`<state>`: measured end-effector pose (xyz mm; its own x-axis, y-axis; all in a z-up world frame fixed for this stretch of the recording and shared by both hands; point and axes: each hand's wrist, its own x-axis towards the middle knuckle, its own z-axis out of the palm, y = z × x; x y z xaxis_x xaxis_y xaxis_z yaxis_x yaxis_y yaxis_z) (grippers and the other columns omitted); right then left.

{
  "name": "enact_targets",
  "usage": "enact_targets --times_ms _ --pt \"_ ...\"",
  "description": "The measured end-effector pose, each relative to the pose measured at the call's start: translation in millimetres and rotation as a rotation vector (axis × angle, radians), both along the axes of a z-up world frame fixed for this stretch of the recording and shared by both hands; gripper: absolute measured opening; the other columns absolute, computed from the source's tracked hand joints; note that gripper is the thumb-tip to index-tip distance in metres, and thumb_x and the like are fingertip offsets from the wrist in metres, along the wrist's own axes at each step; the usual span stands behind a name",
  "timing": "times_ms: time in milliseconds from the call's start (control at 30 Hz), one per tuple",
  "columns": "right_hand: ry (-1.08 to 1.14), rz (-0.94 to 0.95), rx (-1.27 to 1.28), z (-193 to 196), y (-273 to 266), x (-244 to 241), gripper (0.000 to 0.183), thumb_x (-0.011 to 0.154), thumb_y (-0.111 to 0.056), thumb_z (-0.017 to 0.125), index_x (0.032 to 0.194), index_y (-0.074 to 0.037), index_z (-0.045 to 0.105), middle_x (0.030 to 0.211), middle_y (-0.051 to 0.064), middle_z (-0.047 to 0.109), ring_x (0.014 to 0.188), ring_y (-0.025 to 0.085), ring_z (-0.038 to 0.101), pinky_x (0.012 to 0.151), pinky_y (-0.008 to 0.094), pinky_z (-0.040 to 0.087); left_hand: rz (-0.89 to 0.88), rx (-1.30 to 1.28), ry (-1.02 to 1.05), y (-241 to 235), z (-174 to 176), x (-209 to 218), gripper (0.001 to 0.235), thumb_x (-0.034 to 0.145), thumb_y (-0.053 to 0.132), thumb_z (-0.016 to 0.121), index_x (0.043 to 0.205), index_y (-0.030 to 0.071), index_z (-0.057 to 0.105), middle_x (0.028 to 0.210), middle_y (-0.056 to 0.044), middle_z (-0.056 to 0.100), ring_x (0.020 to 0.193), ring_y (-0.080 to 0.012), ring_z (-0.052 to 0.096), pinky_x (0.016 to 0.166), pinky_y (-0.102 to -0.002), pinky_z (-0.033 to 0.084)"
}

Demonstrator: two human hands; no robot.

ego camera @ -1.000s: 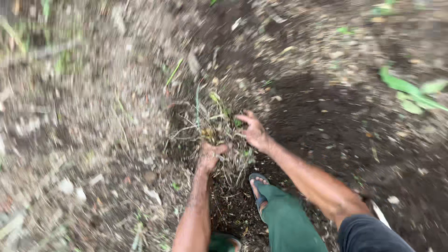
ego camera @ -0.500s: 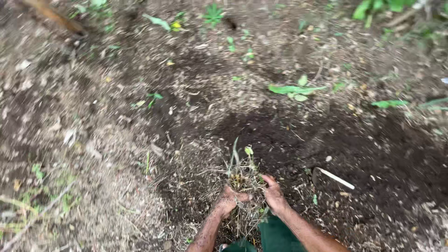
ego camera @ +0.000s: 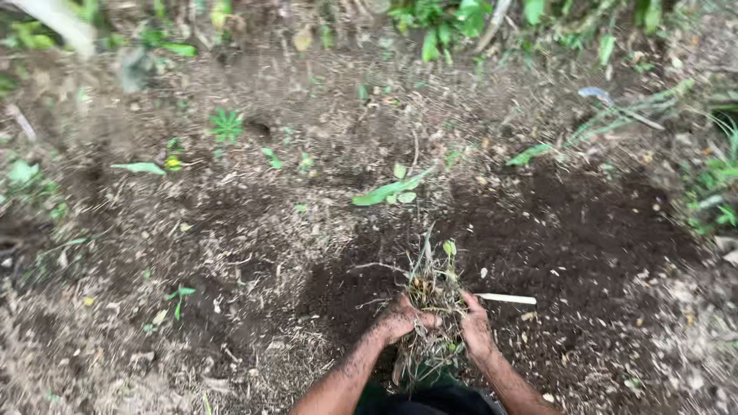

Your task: The person clears weeds and debris from a garden bed by hand and with a small hand hoe. They pull up clumps of dry grass and weeds, remove a larger plant with roots, and loosen the soil surface.

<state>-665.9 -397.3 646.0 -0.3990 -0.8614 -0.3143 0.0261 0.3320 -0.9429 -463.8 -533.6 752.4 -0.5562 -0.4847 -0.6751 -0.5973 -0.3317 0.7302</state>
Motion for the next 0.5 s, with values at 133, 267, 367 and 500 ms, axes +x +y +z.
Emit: enact_targets --times_ms 133,267,367,500 --pt "-0.004 -0.185 0.237 30 -27 -30 0.08 0.077 0.01 0.033 0.155 -0.005 0.037 0.166 0.016 0.031 0.156 0.029 0.027 0.127 0.043 0.022 -0.174 -0.053 -0.016 -51 1 -59 0.127 0.06 0.055 0.095 0.149 -0.012 0.033 0.146 -0.029 0.048 0.135 -0.0365 0.049 0.113 -0.044 0.044" --pt "-0.178 -0.494 0.429 53 -62 -63 0.059 0.096 -0.009 0.046 0.154 -0.006 0.039 0.163 0.014 0.038 0.151 0.03 0.037 0.122 0.05 0.034 -0.419 -0.056 0.0 -109 -9 -129 0.097 0.061 0.054 0.09 0.126 -0.011 0.06 0.116 -0.021 0.068 0.109 -0.0302 0.067 0.101 -0.042 0.055" --pt "0.014 -0.512 0.216 76 -112 -93 0.072 0.085 0.004 0.036 0.156 -0.001 0.033 0.162 0.021 0.035 0.152 0.032 0.034 0.126 0.048 0.027 -0.596 -0.101 -0.082 -172 -22 -182 0.078 0.07 0.059 0.088 0.1 -0.012 0.073 0.1 -0.024 0.073 0.095 -0.038 0.075 0.092 -0.053 0.061" --pt "-0.016 -0.618 0.151 146 -268 -156 0.063 0.092 -0.02 0.049 0.154 -0.009 0.042 0.162 0.017 0.041 0.147 0.03 0.041 0.12 0.054 0.032 -0.59 0.145 0.433 -324 -17 -278 0.051 0.069 0.053 0.085 0.098 0.012 0.074 0.103 -0.006 0.074 0.104 -0.0206 0.069 0.102 -0.047 0.055"
